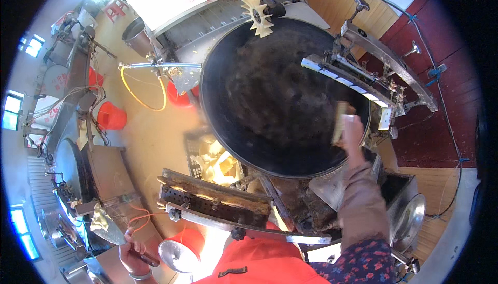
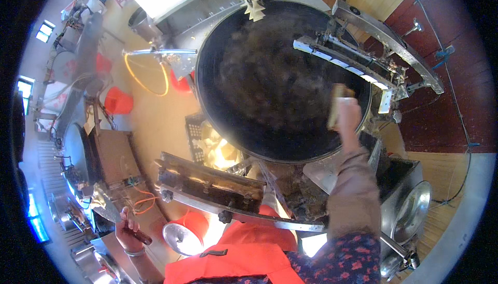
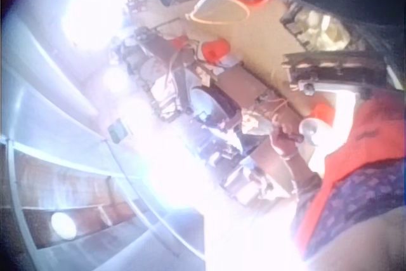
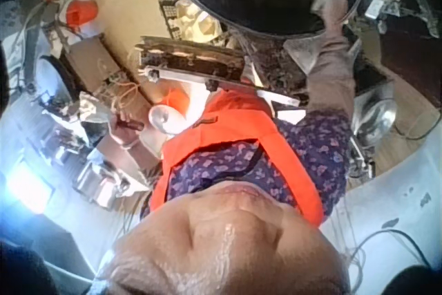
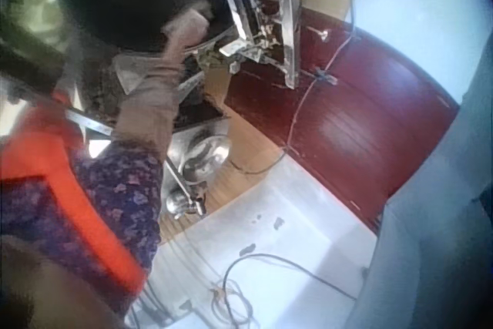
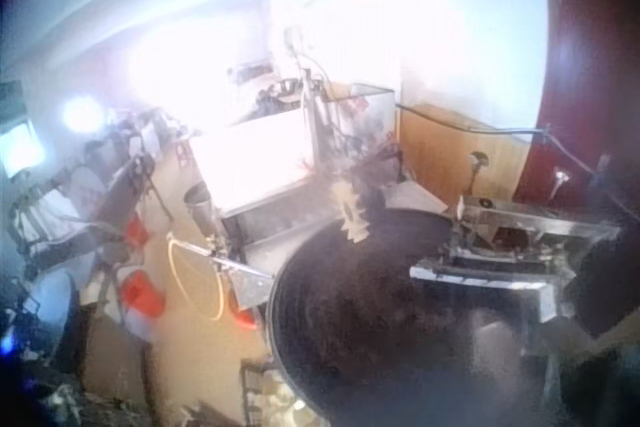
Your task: The person scrapes a large rotating pan, then scoops powders from buckets into a metal bowl and stirs the mixture with a ladle. The person uses a scraper and ladle to handle the ingredients.
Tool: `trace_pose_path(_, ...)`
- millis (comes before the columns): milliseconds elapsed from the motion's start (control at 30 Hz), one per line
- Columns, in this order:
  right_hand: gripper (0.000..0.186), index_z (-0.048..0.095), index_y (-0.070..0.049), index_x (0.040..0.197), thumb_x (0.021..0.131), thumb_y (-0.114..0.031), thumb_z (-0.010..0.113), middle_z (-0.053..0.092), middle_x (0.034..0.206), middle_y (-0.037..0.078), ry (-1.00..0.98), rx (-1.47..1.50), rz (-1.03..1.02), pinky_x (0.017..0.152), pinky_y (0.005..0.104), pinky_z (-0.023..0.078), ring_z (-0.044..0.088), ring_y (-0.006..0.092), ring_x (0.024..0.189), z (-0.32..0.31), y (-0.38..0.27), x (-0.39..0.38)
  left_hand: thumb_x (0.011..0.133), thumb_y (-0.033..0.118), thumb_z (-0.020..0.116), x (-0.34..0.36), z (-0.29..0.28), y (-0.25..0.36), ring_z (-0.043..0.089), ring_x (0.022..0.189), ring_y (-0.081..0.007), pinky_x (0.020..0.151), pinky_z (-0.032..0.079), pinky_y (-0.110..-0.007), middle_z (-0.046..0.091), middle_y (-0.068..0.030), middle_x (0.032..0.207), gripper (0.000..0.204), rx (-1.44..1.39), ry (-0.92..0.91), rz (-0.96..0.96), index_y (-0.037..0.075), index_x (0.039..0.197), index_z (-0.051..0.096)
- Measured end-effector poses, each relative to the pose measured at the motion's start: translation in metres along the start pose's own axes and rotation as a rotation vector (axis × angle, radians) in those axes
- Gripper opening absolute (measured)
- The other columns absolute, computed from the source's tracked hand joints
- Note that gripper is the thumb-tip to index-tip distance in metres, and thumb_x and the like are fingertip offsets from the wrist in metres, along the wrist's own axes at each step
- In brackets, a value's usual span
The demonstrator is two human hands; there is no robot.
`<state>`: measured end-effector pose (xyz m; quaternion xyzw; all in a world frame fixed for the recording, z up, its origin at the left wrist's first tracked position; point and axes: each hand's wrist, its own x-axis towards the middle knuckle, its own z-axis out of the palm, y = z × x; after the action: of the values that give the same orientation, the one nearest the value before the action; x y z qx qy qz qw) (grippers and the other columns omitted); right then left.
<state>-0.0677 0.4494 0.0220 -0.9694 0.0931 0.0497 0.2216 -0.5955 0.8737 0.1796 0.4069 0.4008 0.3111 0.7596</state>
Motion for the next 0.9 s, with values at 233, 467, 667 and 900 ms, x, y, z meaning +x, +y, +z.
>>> trace_pose_path(233,0.029,0.064,-0.004,0.083,0.090,-0.022,0.042,0.065,0.074,0.013,-0.003,0.070,-0.714,0.050,0.0350,0.048,0.064,0.0237,0.064,0.065,-0.064,0.058,0.079,0.011,0.049,-0.014,-0.014,-0.009,0.048,0.057,-0.0079,0.046,0.044,-0.020,0.048,-0.0117,0.115,0.015,-0.006,0.099,-0.035,0.001,0.091,0.047)
trace_pose_path(467,0.038,0.056,-0.009,0.104,0.078,-0.036,0.059,0.058,0.097,0.020,-0.257,0.186,-0.433,0.079,0.0441,0.046,0.057,0.0363,0.092,0.129,-0.149,-0.110,0.080,0.013,0.050,-0.008,-0.003,0.001,0.047,0.057,-0.0079,0.047,0.042,-0.020,0.049,-0.0111,0.116,0.017,0.045,0.054,-0.071,0.002,0.094,0.048)
trace_pose_path(667,0.031,0.058,-0.009,0.102,0.079,-0.029,0.061,0.060,0.094,0.020,-0.095,0.001,-0.271,0.077,0.0438,0.046,0.056,0.0372,0.090,0.043,0.006,-0.123,0.081,0.013,0.050,-0.005,-0.002,0.004,0.047,0.056,-0.0078,0.046,0.041,-0.020,0.052,-0.0121,0.112,0.020,0.010,-0.030,-0.032,0.000,0.096,0.051)
trace_pose_path(900,0.038,0.057,-0.003,0.098,0.081,-0.037,0.058,0.064,0.087,0.020,0.112,-0.054,-0.080,0.072,0.0447,0.047,0.061,0.0374,0.083,0.041,0.053,-0.115,0.078,0.013,0.049,-0.007,-0.008,0.009,0.046,0.055,-0.0083,0.046,0.039,-0.020,0.058,-0.0131,0.108,0.028,0.089,-0.018,-0.032,-0.004,0.100,0.053)
